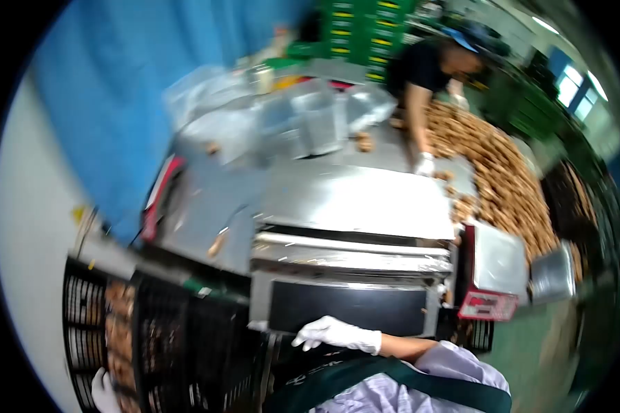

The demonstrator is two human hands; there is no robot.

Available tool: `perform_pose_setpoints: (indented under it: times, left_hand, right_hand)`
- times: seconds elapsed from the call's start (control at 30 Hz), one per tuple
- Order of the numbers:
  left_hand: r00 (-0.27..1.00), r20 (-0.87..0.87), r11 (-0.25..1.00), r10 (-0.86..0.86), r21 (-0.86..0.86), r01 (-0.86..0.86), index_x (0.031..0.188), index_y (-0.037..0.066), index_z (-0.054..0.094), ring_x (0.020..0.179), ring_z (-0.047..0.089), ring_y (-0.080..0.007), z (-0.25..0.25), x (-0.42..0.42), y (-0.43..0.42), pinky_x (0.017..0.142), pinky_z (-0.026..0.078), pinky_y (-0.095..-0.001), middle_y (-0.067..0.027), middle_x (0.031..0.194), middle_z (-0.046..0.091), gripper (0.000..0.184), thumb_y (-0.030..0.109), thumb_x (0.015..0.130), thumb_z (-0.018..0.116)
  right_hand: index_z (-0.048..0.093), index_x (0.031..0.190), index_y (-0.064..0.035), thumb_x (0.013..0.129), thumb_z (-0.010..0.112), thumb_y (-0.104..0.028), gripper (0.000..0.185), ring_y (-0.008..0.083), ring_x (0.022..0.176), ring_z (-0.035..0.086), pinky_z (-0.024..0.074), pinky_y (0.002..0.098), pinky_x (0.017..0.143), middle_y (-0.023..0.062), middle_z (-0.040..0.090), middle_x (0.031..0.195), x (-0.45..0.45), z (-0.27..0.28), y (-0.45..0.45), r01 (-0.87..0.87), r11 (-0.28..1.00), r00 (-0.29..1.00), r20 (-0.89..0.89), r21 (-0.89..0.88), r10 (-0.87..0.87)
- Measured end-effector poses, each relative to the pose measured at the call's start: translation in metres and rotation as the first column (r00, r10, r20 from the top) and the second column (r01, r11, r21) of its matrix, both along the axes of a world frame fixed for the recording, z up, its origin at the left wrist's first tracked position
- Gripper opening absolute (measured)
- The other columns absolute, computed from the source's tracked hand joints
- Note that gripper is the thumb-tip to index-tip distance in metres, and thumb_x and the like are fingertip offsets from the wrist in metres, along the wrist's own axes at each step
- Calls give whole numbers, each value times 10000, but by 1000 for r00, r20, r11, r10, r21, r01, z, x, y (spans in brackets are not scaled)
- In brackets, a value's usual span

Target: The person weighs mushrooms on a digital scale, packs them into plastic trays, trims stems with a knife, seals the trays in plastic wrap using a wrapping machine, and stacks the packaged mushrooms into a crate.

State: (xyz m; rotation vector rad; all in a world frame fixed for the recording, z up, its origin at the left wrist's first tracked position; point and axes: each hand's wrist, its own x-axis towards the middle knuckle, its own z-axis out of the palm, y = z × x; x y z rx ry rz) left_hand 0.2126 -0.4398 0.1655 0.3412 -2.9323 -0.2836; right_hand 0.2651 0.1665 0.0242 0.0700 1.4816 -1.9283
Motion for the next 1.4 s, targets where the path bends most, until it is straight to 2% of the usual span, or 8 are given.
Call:
perform_pose_setpoints:
  times: [0.33,0.5,0.6,0.67,0.8,1.17,1.33,1.4]
  left_hand:
    - [633,-135,626,-762,97,774,988,-39,616,885,602,-274,49,-60,375,819,459,-322,-143,933,632,172,15,848,532]
    - [427,-115,410,-897,143,901,938,-8,640,811,614,-290,38,-21,521,749,475,-334,-146,863,636,170,8,777,590]
    - [352,-102,320,-930,242,916,921,40,674,790,635,-281,26,19,596,721,489,-344,-121,853,666,185,69,742,641]
    - [317,-87,277,-944,309,910,919,52,685,793,644,-273,16,47,640,728,498,-341,-123,862,672,179,84,746,651]
    - [222,-53,166,-974,504,847,948,56,690,809,654,-250,-6,98,716,743,510,-316,-114,878,677,177,117,785,654]
    - [203,-68,110,-977,655,748,987,36,672,769,651,-219,-37,158,796,693,495,-284,-112,850,669,170,104,848,601]
    - [312,-79,155,-947,738,656,983,26,666,761,647,-243,-86,167,824,691,495,-292,-128,850,662,181,130,848,605]
    - [292,-118,164,-949,606,778,972,33,669,773,645,-270,-93,169,834,693,499,-305,-135,865,657,184,155,857,594]
  right_hand:
    - [652,1075,-45,898,588,-212,251,127,881,631,477,272,847,72,671,997,113,65,169,620,734,764,-425,276,-486]
    - [663,1041,-62,814,664,-142,240,154,922,632,484,288,826,102,680,933,261,99,338,820,-199,370,-762,537,-532]
    - [641,1007,-32,774,694,-124,256,284,897,631,496,351,783,144,652,989,363,117,461,591,-742,481,-876,317,10]
    - [612,1069,-59,817,657,-205,295,330,905,614,491,393,780,151,639,1014,421,137,516,331,-869,579,-806,369,-122]
    - [597,1135,-72,862,590,-237,319,388,849,607,485,443,737,201,643,921,526,108,609,37,-738,603,-604,674,-521]
    - [565,767,59,871,588,-162,245,102,604,473,400,288,576,79,523,618,593,56,669,563,-495,427,-746,661,-510]
    - [580,860,36,893,543,-160,202,140,667,520,400,308,618,82,571,694,596,48,672,401,-575,512,-695,713,-505]
    - [592,904,29,897,543,-167,202,95,712,515,400,279,634,21,571,722,599,63,672,571,-338,396,-612,748,-685]
